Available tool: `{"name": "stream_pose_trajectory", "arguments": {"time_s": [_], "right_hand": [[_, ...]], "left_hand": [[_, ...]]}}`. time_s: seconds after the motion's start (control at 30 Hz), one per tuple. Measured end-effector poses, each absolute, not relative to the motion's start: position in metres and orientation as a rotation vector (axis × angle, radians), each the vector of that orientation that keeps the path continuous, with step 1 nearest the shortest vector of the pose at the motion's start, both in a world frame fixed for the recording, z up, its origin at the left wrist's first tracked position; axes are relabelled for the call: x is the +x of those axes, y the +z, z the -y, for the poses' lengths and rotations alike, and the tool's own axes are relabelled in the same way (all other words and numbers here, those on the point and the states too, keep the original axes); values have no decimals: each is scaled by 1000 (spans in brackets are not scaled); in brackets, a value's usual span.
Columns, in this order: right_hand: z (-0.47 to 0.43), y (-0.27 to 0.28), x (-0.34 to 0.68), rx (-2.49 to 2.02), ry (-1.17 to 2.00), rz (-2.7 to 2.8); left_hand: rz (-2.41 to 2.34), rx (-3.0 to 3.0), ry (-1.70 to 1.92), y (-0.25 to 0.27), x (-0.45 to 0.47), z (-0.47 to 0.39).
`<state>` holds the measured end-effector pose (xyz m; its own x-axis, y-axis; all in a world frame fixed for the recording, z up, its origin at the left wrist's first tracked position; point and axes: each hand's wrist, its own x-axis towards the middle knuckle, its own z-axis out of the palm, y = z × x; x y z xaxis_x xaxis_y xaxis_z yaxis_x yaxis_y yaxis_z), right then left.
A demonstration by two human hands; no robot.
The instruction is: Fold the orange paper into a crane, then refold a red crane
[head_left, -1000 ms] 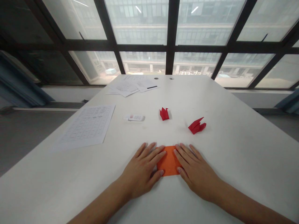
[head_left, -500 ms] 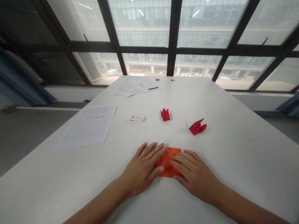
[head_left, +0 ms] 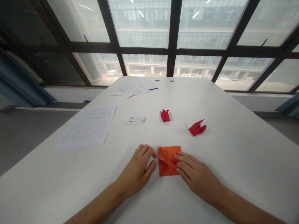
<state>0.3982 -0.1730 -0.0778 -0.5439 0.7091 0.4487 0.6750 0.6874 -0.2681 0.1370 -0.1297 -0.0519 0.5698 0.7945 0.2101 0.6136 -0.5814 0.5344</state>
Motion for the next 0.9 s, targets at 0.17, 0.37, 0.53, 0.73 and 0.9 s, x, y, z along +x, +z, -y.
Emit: {"name": "stream_pose_trajectory", "arguments": {"time_s": [0.17, 0.37, 0.53, 0.73, 0.9], "right_hand": [[172, -77, 399, -1196, 283, 2141], [169, -60, 404, -1411, 606, 1802], [162, -50, 434, -1659, 823, 1601], [161, -54, 453, -1421, 427, 2062], [165, -49, 454, -1174, 370, 2560]], "left_hand": [[-968, 2535, 500, -42, 149, 145], [-822, 2641, 304, -38, 153, 148], [-1010, 2641, 247, -39, 144, 142], [-1047, 2678, 231, -48, 147, 142], [-1024, 2635, 247, -49, 145, 140]]}}
